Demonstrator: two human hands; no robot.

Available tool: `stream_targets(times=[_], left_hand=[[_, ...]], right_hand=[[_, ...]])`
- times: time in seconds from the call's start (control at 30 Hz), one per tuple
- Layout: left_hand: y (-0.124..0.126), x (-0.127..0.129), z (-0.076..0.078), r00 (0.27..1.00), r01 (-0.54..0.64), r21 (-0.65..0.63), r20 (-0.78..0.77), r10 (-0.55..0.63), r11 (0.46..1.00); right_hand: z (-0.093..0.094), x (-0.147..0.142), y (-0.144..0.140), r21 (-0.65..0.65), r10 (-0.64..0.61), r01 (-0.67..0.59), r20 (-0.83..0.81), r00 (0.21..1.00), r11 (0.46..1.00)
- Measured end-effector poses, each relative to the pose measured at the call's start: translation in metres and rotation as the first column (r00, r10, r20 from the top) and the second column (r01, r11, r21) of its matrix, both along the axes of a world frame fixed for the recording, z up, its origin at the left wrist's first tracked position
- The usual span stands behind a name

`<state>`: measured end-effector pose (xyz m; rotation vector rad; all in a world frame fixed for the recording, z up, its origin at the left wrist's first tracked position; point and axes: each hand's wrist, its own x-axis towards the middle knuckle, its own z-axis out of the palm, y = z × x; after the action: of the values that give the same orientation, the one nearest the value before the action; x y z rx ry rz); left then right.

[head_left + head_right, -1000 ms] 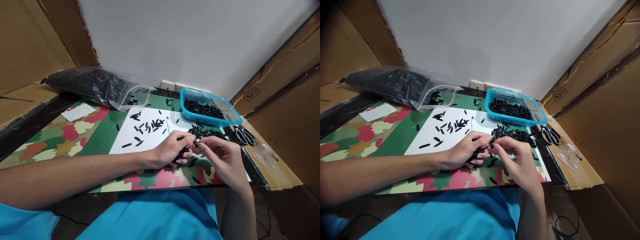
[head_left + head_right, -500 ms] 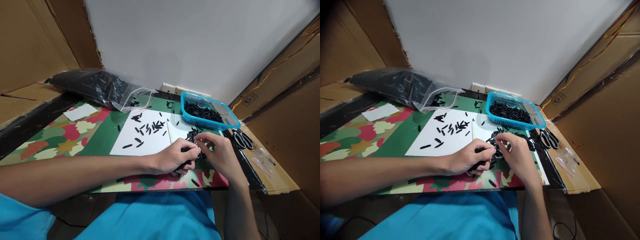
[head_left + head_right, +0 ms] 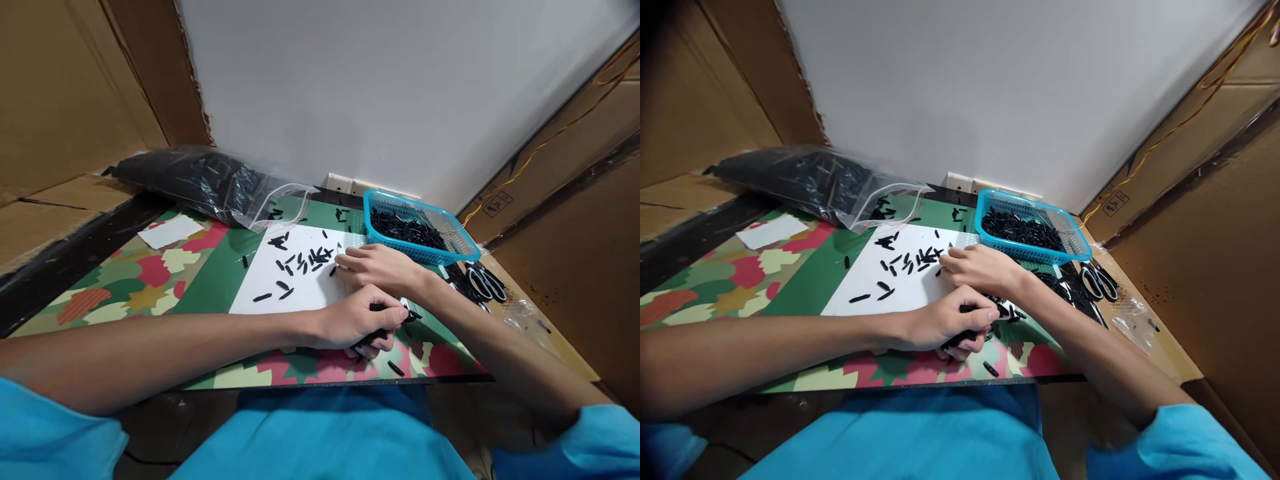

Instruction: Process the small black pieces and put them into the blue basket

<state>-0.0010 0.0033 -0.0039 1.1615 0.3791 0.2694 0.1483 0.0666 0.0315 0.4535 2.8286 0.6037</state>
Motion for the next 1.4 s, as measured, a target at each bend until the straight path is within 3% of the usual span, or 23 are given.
stream_targets(times=[0.3, 0.5, 0.6, 0.7, 0.77, 0.83, 0.93, 1.0, 1.07, 1.2, 1.4], left_hand=[[0.005, -0.002, 0.000, 1.000, 0.013, -0.072, 0.021, -0.012, 0.997], [0.008, -0.002, 0.000, 1.000, 0.013, -0.089, 0.013, -0.012, 0.996], [0.007, -0.003, -0.002, 1.000, 0.021, -0.044, 0.001, -0.021, 0.999], [0.007, -0.003, -0.003, 1.000, 0.027, -0.025, 0.011, -0.026, 0.999], [0.007, -0.002, -0.003, 1.000, 0.020, -0.036, 0.019, -0.019, 0.999], [0.007, -0.002, -0.001, 1.000, 0.008, -0.056, 0.016, -0.007, 0.998], [0.008, -0.003, 0.002, 1.000, -0.016, -0.076, 0.007, 0.017, 0.997], [0.009, -0.003, 0.004, 1.000, -0.021, -0.102, 0.007, 0.022, 0.995], [0.011, -0.003, 0.004, 1.000, -0.012, -0.132, 0.009, 0.013, 0.991], [0.013, -0.002, 0.004, 1.000, -0.006, -0.167, 0.018, 0.009, 0.986], [0.012, -0.003, 0.009, 0.998, -0.043, -0.195, 0.031, 0.050, 0.980]], right_hand=[[0.005, 0.002, 0.017, 0.064, 0.126, -0.137, 0.149, 0.981, 0.989], [-0.001, 0.008, 0.025, 0.083, 0.189, -0.192, 0.045, 0.981, 0.978], [0.000, 0.013, 0.026, 0.130, 0.154, -0.151, -0.013, 0.988, 0.980], [0.005, 0.019, 0.020, 0.219, 0.043, 0.010, -0.233, 0.971, 0.976], [0.009, 0.022, 0.010, 0.207, -0.032, 0.149, -0.482, 0.876, 0.967], [0.013, 0.024, -0.005, 0.113, -0.076, 0.232, -0.735, 0.674, 0.966], [0.020, 0.029, -0.035, -0.062, -0.100, 0.153, -0.960, 0.260, 0.986], [0.021, 0.036, -0.058, -0.185, -0.185, 0.031, -0.983, -0.016, 0.982], [0.016, 0.047, -0.080, -0.290, -0.284, -0.004, -0.934, -0.215, 0.957], [-0.009, 0.071, -0.112, -0.355, -0.344, -0.023, -0.885, -0.314, 0.935], [-0.035, 0.072, -0.125, -0.289, -0.275, 0.023, -0.930, -0.246, 0.957]])
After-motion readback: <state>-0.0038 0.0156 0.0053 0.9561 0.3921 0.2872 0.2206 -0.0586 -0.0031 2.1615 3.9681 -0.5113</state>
